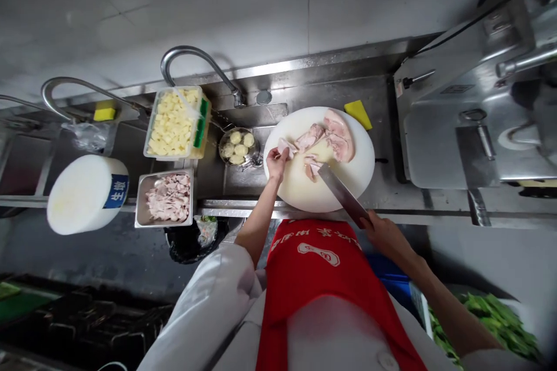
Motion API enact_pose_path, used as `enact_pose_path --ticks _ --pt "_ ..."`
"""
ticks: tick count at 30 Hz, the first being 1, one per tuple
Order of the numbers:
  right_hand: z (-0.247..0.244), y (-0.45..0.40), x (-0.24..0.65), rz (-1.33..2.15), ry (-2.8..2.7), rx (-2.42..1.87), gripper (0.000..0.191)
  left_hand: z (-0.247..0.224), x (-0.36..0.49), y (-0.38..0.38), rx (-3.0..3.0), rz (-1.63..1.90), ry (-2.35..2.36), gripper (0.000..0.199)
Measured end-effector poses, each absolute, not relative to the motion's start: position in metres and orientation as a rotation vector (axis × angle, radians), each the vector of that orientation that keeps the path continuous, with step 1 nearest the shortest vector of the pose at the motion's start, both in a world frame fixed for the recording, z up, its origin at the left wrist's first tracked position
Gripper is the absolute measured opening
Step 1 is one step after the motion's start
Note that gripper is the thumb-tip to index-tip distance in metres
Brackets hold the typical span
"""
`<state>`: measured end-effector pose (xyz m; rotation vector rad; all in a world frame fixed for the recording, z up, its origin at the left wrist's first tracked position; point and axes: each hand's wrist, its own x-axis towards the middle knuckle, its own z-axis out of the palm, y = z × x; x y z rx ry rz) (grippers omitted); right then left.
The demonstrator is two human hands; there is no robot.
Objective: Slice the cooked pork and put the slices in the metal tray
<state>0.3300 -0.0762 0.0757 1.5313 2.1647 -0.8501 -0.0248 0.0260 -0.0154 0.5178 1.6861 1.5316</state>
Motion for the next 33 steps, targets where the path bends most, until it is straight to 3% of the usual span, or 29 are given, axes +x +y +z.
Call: enact_pose_path --ticks 6,14,16,21,27,33 --pt "0.073 -0.095 0.355 -0.873 2.111 1.619 0.022 -0.007 -0.009 -0.005 1.012 1.454 2.123 0.037" --pt "0.069 -0.092 0.356 -0.907 2.132 1.595 0.022 -0.006 0.039 -0.025 1.197 0.873 2.05 0.018" --pt "0.07 -0.089 0.351 -0.899 2.138 1.567 0.022 -0.004 0.028 -0.031 1.155 0.944 2.025 0.011" --pt "0.074 -0.077 0.324 -0.821 2.158 1.418 0.026 -0.007 0.007 -0.068 1.434 1.249 2.032 0.021" --pt "0.072 -0.062 0.293 -0.82 2.119 1.329 0.028 -0.028 0.009 -0.101 1.812 1.056 1.812 0.024" --pt "0.081 -0.065 0.264 -0.788 2.153 1.311 0.025 -0.031 -0.018 -0.084 1.906 0.977 1.707 0.019"
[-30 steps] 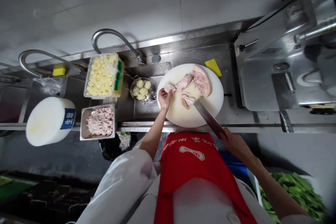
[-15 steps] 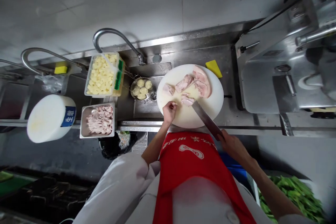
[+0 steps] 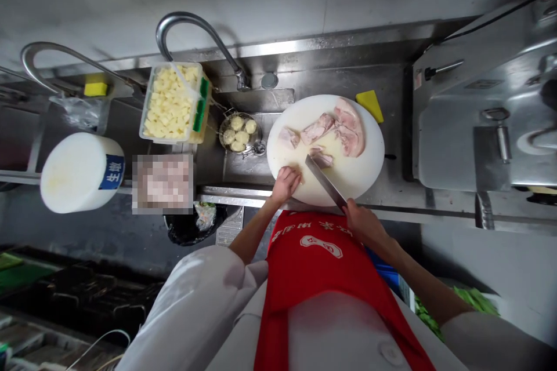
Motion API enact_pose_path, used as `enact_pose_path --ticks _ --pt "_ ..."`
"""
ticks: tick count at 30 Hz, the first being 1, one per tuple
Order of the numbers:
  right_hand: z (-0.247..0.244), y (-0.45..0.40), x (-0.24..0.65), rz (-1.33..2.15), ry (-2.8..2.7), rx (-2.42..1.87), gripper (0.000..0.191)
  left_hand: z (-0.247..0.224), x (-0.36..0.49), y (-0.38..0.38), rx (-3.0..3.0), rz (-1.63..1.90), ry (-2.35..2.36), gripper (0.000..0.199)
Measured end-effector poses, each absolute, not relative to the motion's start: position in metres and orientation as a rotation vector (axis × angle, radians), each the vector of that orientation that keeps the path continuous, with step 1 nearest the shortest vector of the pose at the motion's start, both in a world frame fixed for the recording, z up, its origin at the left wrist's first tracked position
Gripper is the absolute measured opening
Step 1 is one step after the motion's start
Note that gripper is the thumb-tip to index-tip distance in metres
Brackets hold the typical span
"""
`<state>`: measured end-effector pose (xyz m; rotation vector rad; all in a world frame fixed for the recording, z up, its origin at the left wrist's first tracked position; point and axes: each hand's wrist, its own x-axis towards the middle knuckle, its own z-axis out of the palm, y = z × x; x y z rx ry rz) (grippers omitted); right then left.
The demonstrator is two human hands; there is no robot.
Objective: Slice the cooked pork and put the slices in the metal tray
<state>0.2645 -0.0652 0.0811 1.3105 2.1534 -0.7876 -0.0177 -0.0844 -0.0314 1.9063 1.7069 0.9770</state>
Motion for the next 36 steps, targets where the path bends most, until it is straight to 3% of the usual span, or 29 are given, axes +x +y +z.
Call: enact_pose_path --ticks 11,20,36 --pt "0.1 -0.095 0.206 -0.877 2.029 1.318 0.022 -0.045 -0.029 -0.071 2.038 0.814 1.587 0.021" --pt "0.074 -0.087 0.183 -0.81 2.011 1.305 0.03 -0.049 -0.031 -0.069 2.019 0.851 1.526 0.02" --pt "0.084 -0.083 0.186 -0.764 2.019 1.255 0.023 -0.055 -0.034 -0.073 2.05 0.881 1.483 0.023"
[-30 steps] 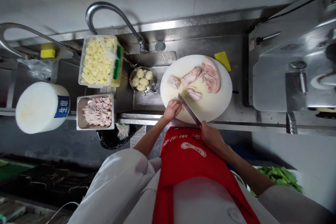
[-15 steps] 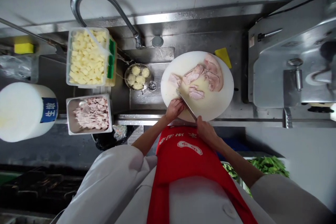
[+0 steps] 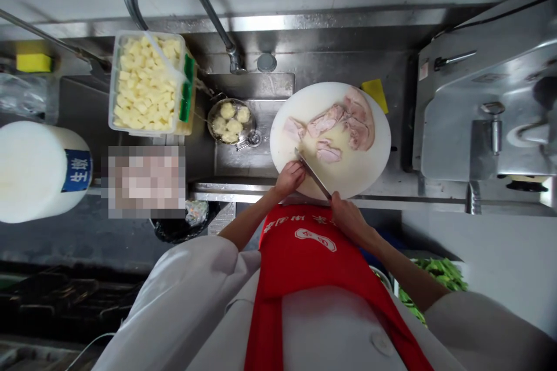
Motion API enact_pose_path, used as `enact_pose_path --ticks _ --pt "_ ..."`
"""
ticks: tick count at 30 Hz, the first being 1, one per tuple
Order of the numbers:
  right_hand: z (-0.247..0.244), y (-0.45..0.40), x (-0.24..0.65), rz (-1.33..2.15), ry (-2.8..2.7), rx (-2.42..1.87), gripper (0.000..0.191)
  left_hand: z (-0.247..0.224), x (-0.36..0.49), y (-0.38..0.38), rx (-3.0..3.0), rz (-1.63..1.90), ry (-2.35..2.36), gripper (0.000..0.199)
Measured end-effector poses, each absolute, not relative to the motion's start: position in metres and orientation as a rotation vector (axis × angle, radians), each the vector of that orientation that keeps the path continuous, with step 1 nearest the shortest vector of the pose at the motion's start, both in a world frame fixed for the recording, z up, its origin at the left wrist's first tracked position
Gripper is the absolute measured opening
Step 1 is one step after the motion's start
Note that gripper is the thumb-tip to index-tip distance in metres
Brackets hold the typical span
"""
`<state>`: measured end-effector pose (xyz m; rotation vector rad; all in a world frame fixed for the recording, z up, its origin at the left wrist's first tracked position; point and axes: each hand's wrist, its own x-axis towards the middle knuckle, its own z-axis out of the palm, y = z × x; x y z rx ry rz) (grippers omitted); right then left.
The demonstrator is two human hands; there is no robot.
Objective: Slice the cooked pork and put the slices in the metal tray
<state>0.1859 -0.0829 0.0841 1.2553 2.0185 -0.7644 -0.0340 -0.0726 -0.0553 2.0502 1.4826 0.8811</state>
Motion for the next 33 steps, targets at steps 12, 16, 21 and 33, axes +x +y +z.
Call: enact_pose_path --ticks 12,16,21,33 --pt "0.091 -0.073 0.196 -0.809 2.069 1.259 0.026 -0.063 -0.035 -0.077 2.048 0.982 1.508 0.023" --pt "0.078 -0.081 0.184 -0.771 2.041 1.244 0.024 -0.062 -0.037 -0.078 2.03 0.964 1.486 0.024" --pt "0.069 -0.071 0.178 -0.797 2.113 1.245 0.025 -0.056 -0.044 -0.081 2.054 0.986 1.473 0.022" --pt "0.075 -0.081 0.189 -0.901 2.113 1.285 0.025 -0.058 -0.047 -0.078 2.06 0.953 1.447 0.022"
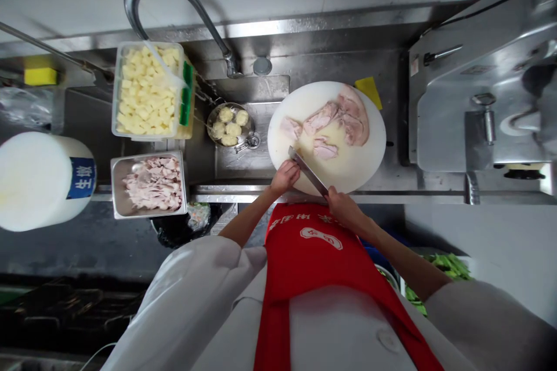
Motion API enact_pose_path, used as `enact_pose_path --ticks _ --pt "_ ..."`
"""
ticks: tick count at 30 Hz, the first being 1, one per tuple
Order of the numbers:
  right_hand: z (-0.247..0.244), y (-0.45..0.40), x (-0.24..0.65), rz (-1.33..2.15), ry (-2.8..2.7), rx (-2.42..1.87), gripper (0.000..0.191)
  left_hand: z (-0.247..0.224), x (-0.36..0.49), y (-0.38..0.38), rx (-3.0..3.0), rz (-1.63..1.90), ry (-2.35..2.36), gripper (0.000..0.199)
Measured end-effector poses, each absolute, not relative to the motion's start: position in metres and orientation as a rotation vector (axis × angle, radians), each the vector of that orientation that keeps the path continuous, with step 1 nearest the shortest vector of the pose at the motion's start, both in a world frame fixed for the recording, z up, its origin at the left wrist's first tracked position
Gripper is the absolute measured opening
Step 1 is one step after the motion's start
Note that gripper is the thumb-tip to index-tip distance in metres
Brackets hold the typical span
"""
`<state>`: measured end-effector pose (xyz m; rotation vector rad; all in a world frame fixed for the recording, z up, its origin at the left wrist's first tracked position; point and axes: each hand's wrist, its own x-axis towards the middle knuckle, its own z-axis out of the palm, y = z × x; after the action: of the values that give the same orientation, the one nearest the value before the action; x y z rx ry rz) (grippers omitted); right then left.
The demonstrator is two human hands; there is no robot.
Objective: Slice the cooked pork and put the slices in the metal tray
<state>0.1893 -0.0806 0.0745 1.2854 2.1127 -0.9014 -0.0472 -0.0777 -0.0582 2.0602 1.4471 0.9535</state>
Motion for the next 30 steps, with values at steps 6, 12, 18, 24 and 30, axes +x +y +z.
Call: enact_pose_path --ticks 6,12,18,24,30 --pt "0.074 -0.069 0.182 -0.949 2.171 1.317 0.025 -0.053 -0.053 -0.081 2.055 0.92 1.493 0.023" --pt "0.093 -0.074 0.248 -1.04 2.067 1.789 0.027 -0.044 -0.006 -0.08 1.764 1.015 1.807 0.034" --pt "0.08 -0.095 0.308 -1.524 1.743 2.113 0.027 -0.027 0.027 -0.043 1.762 0.953 1.582 0.048" --pt "0.047 -0.123 0.334 -2.074 1.433 2.219 0.036 -0.024 0.027 0.002 1.948 0.906 1.421 0.045" --pt "0.008 -0.136 0.354 -2.43 1.122 2.242 0.053 -0.017 -0.007 -0.011 2.073 0.73 1.101 0.039"
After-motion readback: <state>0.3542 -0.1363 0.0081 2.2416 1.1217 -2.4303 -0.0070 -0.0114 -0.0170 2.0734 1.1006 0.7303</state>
